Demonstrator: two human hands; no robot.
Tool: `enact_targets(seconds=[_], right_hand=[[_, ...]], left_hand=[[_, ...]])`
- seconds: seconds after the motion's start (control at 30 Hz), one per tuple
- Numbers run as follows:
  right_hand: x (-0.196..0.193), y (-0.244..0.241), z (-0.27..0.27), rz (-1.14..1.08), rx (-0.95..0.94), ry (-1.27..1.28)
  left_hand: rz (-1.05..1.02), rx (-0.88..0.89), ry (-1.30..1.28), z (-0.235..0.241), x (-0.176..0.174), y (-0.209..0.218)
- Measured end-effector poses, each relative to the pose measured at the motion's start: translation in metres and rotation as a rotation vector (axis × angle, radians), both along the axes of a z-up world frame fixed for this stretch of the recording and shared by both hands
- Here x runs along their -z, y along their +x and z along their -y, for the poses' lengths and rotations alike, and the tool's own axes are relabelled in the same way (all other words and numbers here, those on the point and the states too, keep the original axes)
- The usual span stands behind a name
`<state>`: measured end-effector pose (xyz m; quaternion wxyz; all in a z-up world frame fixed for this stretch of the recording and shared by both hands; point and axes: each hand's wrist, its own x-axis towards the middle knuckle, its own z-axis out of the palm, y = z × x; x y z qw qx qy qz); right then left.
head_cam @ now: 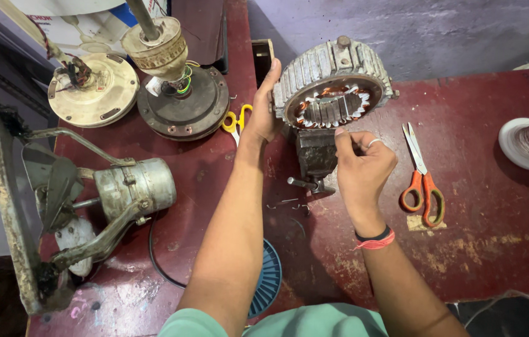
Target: The person works on a disassembled electric motor stator clamped in a bench vise. They use a yellow-handled screwdriver to adjust and press down copper windings inside the stator slots, repeatedly tapping and repositioning the windings. The workspace contains other motor parts and tools on a red workbench.
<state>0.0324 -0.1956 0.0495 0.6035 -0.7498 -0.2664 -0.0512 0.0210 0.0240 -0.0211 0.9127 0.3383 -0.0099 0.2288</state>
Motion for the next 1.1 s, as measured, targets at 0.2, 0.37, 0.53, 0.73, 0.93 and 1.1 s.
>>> enact_targets(seconds=[0.2,0.37,0.53,0.73,0.93,1.1], right_hand=[[0.006,-0.001,-0.004,0.075,0.024,0.033],[0.007,0.000,-0.004,0.078,0.026,0.021],[0.009,-0.001,-0.003,0.067,0.032,0.026],[0.011,-0.003,0.000,0.071,0.043,0.018],[0.013,-0.006,0.008,0.049,0.052,0.018],[0.017,-0.010,0.016,0.027,0.058,0.011]], left_hand=[[0.076,-0.101,-0.068,-0.001,0.022,0.016],[0.053,-0.132,-0.040,-0.009,0.046,0.026],[0.023,-0.103,-0.006,-0.017,0.068,0.030],[0.053,-0.097,0.049,-0.024,0.081,0.034],[0.057,-0.092,0.079,-0.027,0.084,0.033],[0.024,-0.080,0.048,-0.027,0.080,0.032]])
